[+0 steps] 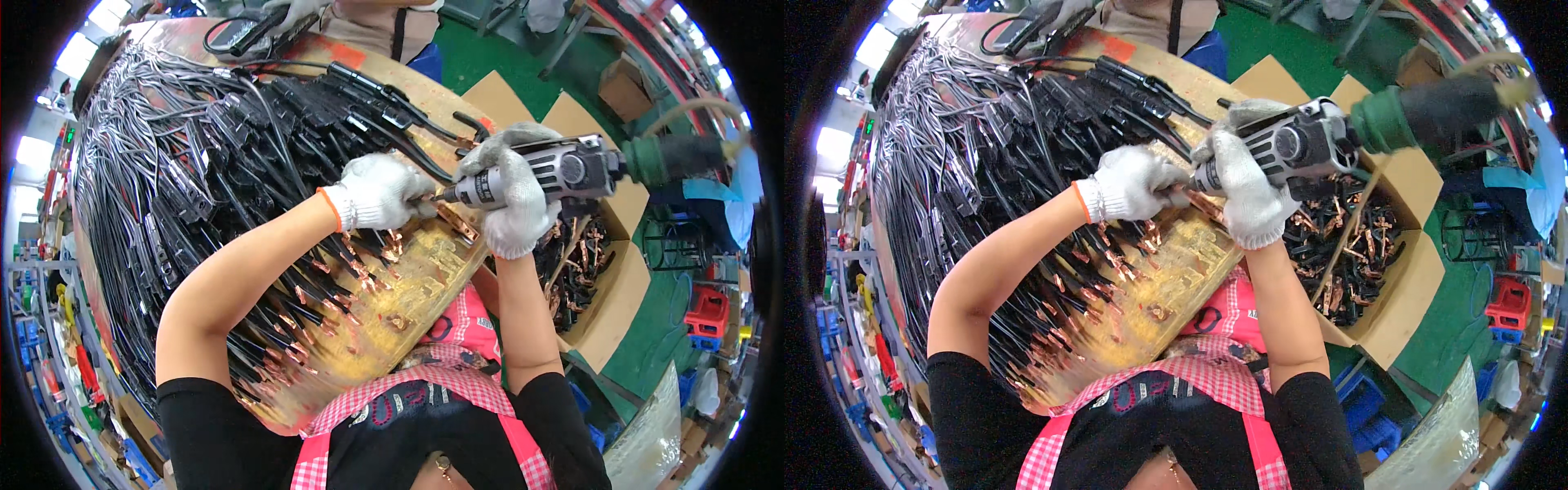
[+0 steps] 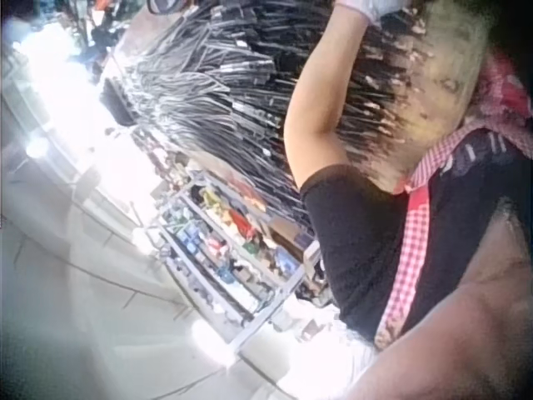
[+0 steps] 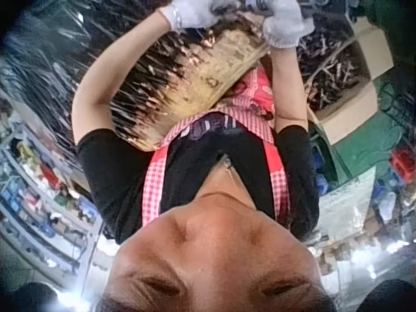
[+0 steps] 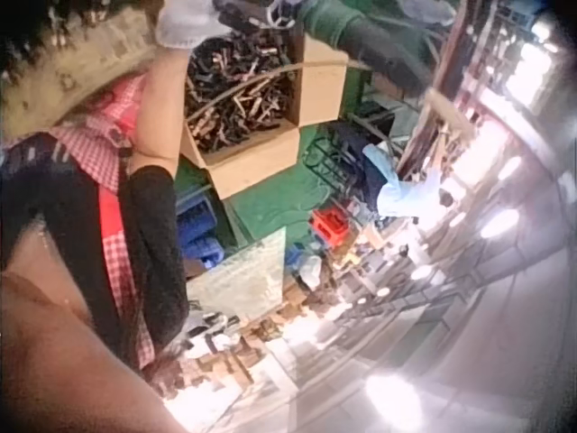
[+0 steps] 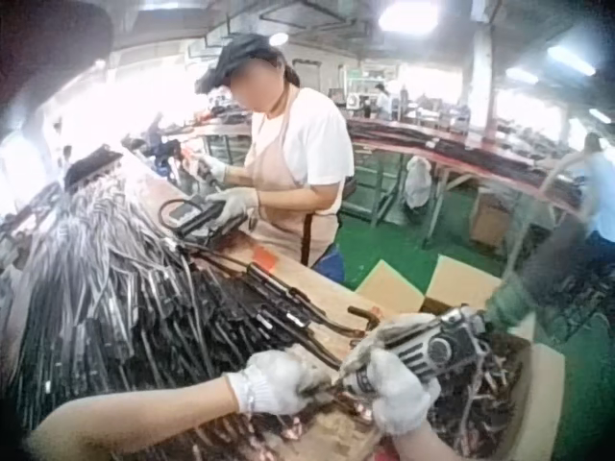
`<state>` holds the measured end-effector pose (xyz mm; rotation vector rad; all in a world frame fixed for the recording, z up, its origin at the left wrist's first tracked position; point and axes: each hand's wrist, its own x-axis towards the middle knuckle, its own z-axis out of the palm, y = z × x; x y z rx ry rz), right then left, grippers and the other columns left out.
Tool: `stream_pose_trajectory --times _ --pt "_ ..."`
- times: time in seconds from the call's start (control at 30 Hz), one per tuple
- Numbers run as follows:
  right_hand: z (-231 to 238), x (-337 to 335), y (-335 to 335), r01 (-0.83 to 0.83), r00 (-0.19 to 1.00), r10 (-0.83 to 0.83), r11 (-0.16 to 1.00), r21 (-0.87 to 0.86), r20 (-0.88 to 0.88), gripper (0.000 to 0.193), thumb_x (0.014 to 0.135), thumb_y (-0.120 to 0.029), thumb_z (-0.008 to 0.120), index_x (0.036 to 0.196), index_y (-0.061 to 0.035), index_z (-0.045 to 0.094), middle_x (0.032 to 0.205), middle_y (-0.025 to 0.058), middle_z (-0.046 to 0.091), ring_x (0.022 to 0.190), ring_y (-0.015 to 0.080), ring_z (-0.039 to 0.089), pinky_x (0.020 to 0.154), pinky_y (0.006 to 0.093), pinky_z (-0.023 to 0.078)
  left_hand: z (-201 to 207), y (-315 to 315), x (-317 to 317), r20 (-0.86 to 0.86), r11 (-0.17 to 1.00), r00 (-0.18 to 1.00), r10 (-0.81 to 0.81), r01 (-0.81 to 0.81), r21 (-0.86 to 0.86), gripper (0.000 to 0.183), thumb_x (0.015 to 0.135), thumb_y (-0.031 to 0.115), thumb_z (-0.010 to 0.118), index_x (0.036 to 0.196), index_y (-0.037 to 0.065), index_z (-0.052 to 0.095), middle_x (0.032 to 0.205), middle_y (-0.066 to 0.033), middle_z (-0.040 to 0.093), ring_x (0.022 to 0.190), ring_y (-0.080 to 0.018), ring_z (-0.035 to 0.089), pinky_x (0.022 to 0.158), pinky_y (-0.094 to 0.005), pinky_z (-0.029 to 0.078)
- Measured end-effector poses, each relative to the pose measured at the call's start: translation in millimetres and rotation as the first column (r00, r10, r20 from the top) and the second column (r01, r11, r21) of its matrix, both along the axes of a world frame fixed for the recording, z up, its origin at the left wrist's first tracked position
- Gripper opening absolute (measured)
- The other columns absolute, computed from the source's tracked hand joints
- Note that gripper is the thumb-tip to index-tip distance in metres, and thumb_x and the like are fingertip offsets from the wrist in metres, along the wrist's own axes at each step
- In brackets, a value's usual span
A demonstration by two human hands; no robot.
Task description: Assembling metal welding clamps by installing springs and securing parts with a pneumatic screwdriver.
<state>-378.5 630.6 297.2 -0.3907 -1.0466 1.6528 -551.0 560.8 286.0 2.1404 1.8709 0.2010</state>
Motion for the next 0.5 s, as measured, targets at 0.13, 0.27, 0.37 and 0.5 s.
stream_pose_trajectory --times 0.13,0.27,0.37,0.5 --pt "1 16 17 -0.010 0.994 0.000 0.996 -0.087 -0.110 0.029 0.092 -0.019 0.065 0.116 -0.0043 0.058 0.088 0.0110 0.065 0.070 0.0246 0.067 0.059 0.0454 0.060 3 2 2 -0.063 0.995 0.998 0.025 -0.030 -0.092 0.026 0.086 0.043 0.069 0.101 0.023 0.073 0.084 -0.0096 0.072 0.078 -0.0314 0.071 0.067 -0.0453 0.055" --pt "-1 65 30 -0.114 0.961 0.020 0.937 -0.330 -0.274 0.032 0.094 -0.027 0.060 0.117 -0.0054 0.062 0.100 0.0108 0.070 0.070 0.0206 0.070 0.054 0.0414 0.057 2 6 5 -0.067 0.995 0.995 -0.072 0.076 0.060 0.024 0.089 0.041 0.067 0.099 0.020 0.073 0.084 -0.0107 0.072 0.079 -0.0329 0.070 0.068 -0.0456 0.055" --pt "-19 92 40 -0.285 0.907 0.143 0.901 -0.326 -0.397 0.041 0.093 -0.031 0.058 0.122 -0.0022 0.062 0.106 0.0131 0.071 0.068 0.0208 0.068 0.049 0.0381 0.054 -5 3 7 -0.070 0.999 0.997 0.028 -0.025 0.044 0.024 0.088 0.039 0.069 0.098 0.018 0.073 0.083 -0.0113 0.071 0.079 -0.0333 0.070 0.067 -0.0451 0.055" --pt "-48 113 45 -0.481 0.763 0.284 0.850 -0.215 -0.581 0.053 0.094 -0.037 0.055 0.131 0.0012 0.059 0.125 0.0212 0.066 0.066 0.0240 0.067 0.042 0.0392 0.050 -9 1 3 -0.041 0.991 0.998 -0.047 0.052 0.123 0.023 0.084 0.033 0.073 0.099 0.016 0.074 0.082 -0.0116 0.071 0.077 -0.0331 0.069 0.067 -0.0436 0.054"
